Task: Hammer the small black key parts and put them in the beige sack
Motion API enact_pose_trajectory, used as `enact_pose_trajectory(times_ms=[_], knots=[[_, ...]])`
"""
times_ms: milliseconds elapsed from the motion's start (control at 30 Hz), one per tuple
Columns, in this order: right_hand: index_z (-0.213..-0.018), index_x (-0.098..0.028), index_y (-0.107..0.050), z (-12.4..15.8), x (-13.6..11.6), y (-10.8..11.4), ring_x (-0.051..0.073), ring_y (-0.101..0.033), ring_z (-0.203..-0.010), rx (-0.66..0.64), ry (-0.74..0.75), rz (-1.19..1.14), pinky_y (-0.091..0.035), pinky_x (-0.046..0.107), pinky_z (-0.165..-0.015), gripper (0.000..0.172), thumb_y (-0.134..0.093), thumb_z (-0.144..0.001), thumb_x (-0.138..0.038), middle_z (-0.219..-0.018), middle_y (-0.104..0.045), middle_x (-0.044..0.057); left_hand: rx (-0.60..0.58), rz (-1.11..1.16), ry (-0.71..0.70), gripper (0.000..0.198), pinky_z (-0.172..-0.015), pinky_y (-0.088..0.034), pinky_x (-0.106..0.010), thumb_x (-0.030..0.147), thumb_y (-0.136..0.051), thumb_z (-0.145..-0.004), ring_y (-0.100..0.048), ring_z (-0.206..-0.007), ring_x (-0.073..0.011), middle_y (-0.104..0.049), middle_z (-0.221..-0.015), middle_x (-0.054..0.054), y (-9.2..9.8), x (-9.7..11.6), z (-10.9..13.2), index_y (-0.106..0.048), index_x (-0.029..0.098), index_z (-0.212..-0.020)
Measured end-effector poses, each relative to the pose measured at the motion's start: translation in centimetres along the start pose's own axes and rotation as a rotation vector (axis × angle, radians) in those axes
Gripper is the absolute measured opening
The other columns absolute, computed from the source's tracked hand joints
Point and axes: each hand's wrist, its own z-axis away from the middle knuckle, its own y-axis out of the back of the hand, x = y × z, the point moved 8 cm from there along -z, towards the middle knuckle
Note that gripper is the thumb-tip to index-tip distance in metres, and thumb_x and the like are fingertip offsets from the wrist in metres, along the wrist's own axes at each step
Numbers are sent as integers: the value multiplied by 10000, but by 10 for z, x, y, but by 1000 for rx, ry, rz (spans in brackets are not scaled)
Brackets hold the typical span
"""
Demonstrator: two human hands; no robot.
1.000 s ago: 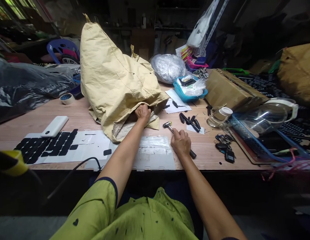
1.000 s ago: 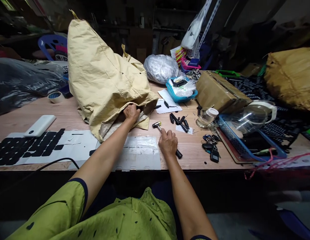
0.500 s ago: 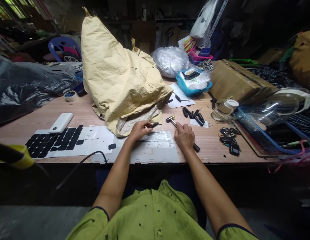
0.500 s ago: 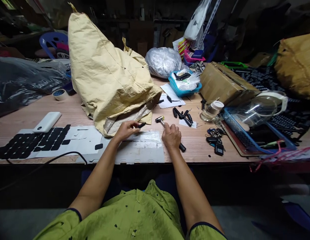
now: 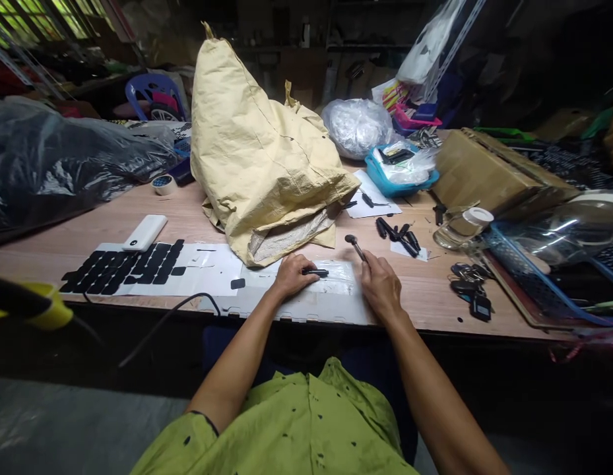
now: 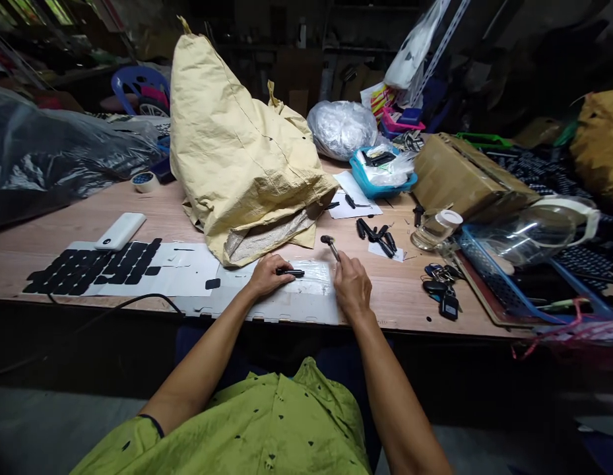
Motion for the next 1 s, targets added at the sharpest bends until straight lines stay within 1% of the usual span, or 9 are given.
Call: enact_pose_trajectory(times_ms=[100,200,300,433,533,633,733,900,1000], knots=[[-1277,-232,-676,31,-19,6,222,-637,-1021,-32,88,-213,-496,313,-830,406,-390,-991,-256,-1131,-713,96,-6,20,7,154,-927,-467,-360,327,-804,-771,-621,-950,-229,-717,-890,-27,-1,1,1,-812,254,-906],[-1269,-243,-681,58,-38,7,216,-673,-1033,-85,155,-336,-533,333,-881,389,-407,-999,-301,-1141,-734,88,-11,31,21,157,-924,-466,-352,321,-810,-763,-620,-956,-226,-719,-885,-23,-2,1,2,-815,254,-904],[-1274,-245,-686,72,-51,11,207,-687,-1026,-86,188,-376,-543,328,-889,383,-421,-1003,-305,-1106,-745,90,-14,29,18,158,-918,-465,-346,326,-804,-766,-618,-961,-222,-719,-883,-17,-2,0,2,-818,267,-912],[-1302,-239,-680,75,-59,16,204,-692,-992,-76,210,-387,-547,331,-882,403,-403,-1016,-300,-1065,-744,100,-31,30,-23,168,-921,-454,-344,313,-777,-791,-615,-917,-204,-712,-867,-15,-3,1,2,-824,272,-947],[-1298,-242,-684,75,-58,19,204,-694,-981,-74,201,-405,-554,331,-868,400,-403,-1020,-305,-1052,-745,96,-31,25,-61,187,-927,-446,-346,297,-753,-806,-610,-898,-196,-705,-867,-16,-3,2,2,-826,277,-978],[-1282,-240,-692,75,-58,21,200,-695,-970,-42,219,-433,-560,316,-842,389,-415,-1022,-322,-1035,-744,88,-32,11,-70,213,-924,-444,-341,283,-748,-800,-604,-899,-193,-699,-876,-11,-4,2,2,-824,289,-999],[-1288,-245,-689,78,-60,18,191,-695,-939,-31,251,-440,-560,300,-820,384,-420,-1025,-321,-1008,-738,79,-40,9,-76,198,-910,-442,-331,288,-740,-805,-596,-892,-190,-688,-849,-5,-5,1,1,-824,293,-984],[-1248,-260,-712,79,-57,8,194,-691,-872,-68,255,-366,-554,295,-753,371,-429,-1012,-303,-944,-730,66,-34,27,-93,152,-866,-442,-311,301,-712,-835,-582,-843,-177,-665,-798,-3,-6,1,1,-828,283,-932],[-1250,-254,-712,78,-53,12,193,-691,-885,-36,238,-377,-558,297,-773,378,-421,-1014,-304,-960,-732,70,-28,33,-98,174,-874,-442,-312,299,-730,-820,-585,-844,-177,-671,-806,2,-6,0,1,-826,289,-965]])
